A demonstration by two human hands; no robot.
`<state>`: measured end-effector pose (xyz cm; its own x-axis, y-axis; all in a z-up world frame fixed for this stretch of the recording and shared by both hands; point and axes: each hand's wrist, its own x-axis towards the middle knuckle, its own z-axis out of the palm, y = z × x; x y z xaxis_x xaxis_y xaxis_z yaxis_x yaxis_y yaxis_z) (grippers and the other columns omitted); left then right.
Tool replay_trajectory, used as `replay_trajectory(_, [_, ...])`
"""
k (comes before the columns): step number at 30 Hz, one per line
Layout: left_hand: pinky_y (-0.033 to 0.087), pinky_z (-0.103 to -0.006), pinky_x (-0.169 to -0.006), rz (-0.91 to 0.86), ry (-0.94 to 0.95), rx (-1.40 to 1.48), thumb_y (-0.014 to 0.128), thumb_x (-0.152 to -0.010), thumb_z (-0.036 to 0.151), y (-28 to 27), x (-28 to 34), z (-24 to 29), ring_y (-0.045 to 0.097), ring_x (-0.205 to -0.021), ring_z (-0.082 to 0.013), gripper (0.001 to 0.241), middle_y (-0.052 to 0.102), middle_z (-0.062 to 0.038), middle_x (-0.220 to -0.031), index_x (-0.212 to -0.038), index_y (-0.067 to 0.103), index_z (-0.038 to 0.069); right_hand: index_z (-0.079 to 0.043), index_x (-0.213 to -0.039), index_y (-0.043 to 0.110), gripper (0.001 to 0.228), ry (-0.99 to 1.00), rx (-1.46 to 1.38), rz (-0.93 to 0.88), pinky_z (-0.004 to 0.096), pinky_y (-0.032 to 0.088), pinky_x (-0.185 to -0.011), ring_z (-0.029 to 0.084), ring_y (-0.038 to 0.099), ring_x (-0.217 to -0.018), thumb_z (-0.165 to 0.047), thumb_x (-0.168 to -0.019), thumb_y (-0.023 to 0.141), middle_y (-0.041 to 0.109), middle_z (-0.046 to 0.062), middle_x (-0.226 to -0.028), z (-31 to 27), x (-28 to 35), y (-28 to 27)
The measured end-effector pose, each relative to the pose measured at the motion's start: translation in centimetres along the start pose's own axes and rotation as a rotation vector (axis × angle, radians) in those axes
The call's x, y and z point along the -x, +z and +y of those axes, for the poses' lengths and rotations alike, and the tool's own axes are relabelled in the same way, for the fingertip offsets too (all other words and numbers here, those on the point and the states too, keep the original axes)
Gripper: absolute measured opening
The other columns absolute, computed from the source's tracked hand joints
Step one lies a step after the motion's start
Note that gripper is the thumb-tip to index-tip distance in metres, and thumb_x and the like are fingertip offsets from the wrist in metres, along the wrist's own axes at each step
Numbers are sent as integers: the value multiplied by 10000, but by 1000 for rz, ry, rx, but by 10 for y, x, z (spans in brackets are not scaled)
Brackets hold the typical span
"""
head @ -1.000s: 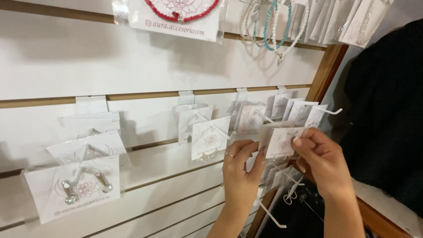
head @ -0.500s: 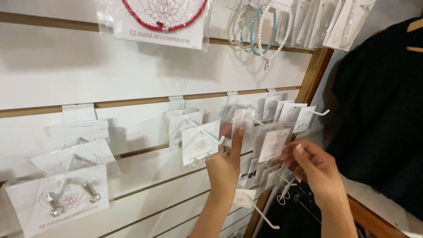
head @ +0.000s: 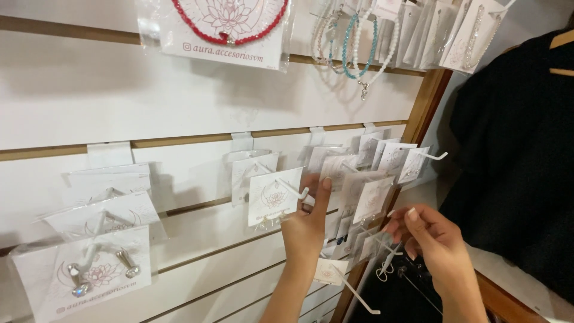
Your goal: Organizing and repositioning packaged earrings on a slatwall display in a clothing store.
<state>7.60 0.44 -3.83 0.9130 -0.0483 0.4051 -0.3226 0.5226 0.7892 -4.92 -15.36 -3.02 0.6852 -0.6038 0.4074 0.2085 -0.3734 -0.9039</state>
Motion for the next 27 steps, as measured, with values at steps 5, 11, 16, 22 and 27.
replay_trajectory(5, [276, -201, -423, -30, -123, -50, 779, -823, 350, -1, 8, 9, 319, -445, -25, 489, 760, 31, -865, -1220, 756, 65, 92, -1054, 705, 333, -9, -28, 13, 331, 373, -504, 265, 615, -691, -193, -1055, 533, 750, 221, -860, 7, -2, -1])
replay_trajectory(11, [269, -195, -496, -21, -372, -338, 708, -797, 600, 7, -9, -18, 262, -456, -51, 383, 278, 79, -486, -1056, 801, 334, 59, -1049, 704, 312, -64, -5, -2, 308, 371, -498, 233, 617, -696, -197, -1051, 527, 734, 182, -885, -3, 3, 4])
replay_trajectory(16, [506, -155, -958, 92, 250, -257, 809, -800, 446, -1, -23, -38, 737, -958, -9, 296, 790, 132, -948, -937, 828, 184, 88, -1059, 695, 348, -5, 23, 78, 333, 381, -492, 273, 623, -696, -210, -1070, 515, 711, 219, -859, -10, 13, 13])
replay_trajectory(22, [474, -296, -515, 233, 563, -465, 727, -900, 412, -26, 19, -55, 556, -568, -124, 359, 714, 23, -762, -803, 662, 72, 123, -989, 684, 410, 164, -14, 197, 379, 326, -507, 294, 560, -728, -218, -1120, 498, 677, 235, -882, -1, 40, 17])
replay_trajectory(27, [589, -301, -649, 1, 825, -381, 662, -988, 268, -13, 19, -7, 734, -776, -188, 206, 758, -12, -971, -1092, 632, 94, 129, -1029, 694, 414, 207, -33, 214, 383, 310, -482, 318, 574, -702, -215, -1115, 479, 686, 254, -878, 17, 45, 10])
